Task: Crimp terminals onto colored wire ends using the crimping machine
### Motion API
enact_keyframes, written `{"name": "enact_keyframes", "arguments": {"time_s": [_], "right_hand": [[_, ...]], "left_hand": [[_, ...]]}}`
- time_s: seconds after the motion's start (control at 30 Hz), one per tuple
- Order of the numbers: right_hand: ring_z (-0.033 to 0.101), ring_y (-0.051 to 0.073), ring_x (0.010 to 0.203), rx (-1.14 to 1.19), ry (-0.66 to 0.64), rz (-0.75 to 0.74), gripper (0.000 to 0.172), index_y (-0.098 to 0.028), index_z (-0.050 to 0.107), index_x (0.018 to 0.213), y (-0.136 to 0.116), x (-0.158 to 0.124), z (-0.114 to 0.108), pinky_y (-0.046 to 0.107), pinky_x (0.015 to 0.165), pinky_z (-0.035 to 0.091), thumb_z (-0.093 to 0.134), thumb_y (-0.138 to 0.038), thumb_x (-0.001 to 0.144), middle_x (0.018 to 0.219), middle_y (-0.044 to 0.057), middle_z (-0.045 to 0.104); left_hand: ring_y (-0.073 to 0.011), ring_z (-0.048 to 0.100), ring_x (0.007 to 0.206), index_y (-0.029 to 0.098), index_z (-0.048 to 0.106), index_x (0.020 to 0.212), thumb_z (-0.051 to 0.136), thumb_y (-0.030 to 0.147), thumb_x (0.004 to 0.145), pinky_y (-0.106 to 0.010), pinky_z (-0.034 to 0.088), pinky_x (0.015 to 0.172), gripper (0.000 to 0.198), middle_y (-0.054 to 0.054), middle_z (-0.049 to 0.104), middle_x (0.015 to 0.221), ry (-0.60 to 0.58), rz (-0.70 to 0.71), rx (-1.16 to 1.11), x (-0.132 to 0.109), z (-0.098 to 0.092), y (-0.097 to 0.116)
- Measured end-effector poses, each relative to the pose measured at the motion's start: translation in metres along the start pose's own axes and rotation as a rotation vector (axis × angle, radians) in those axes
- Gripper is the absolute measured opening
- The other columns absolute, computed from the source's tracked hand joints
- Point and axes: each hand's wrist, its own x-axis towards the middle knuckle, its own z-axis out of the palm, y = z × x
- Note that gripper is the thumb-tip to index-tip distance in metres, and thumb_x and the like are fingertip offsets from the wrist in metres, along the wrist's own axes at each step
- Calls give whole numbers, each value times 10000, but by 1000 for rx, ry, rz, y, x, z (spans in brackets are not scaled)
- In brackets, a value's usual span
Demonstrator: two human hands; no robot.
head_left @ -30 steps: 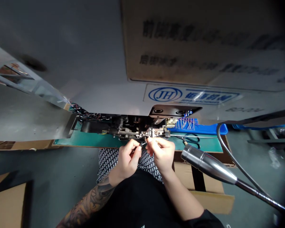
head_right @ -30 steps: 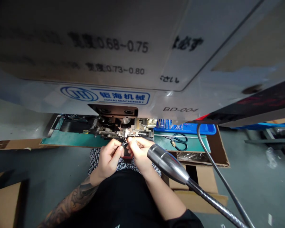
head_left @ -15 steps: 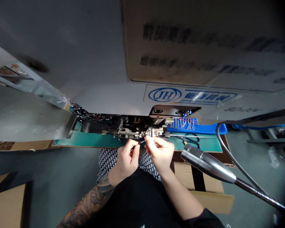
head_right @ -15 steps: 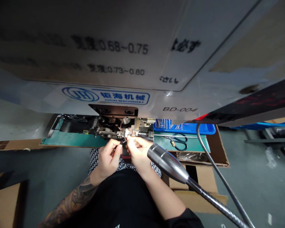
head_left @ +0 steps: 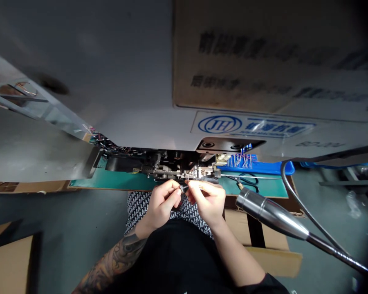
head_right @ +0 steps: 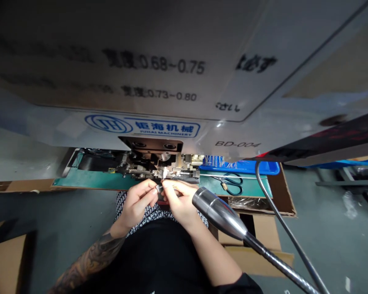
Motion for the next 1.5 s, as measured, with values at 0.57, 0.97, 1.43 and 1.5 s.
{"name": "enact_keyframes", "arguments": {"time_s": [0.57, 0.97, 1.43, 1.5], "right_hand": [[547, 133, 434, 157, 140, 317, 354, -187, 818, 786, -17, 4, 11, 265, 419, 481, 801, -493, 964, 580, 9, 694], [477, 96, 453, 165, -54, 294, 360, -178, 819, 721, -11, 4, 4, 226, 445, 388, 822, -469, 932, 519, -16, 615], [448, 93, 433, 141, 139, 223, 471, -202, 652, 542, -14, 4, 8, 238, 470, 440, 816, -386, 943, 478, -38, 559], [435, 86, 421, 169, 132, 245, 467, -196, 669, 548, -11, 6, 8, 231, 463, 424, 806, -396, 947, 467, -42, 547]], "left_hand": [[-106, 598, 503, 188, 632, 973, 569, 204, 1077, -206, 430, 521, 122, 35, 638, 641, 208, 284, 345, 1, 16, -8], [-112, 585, 543, 175, 672, 903, 585, 219, 1059, -229, 416, 560, 185, 11, 663, 659, 21, 230, 308, 1, -5, -1], [-129, 482, 577, 164, 663, 858, 576, 365, 1094, -271, 351, 556, 322, 0, 590, 660, -3, 15, 111, 3, 2, 14], [-131, 491, 582, 161, 667, 863, 569, 362, 1098, -275, 353, 557, 324, -12, 619, 680, 0, 21, 128, 3, 3, 15]]}}
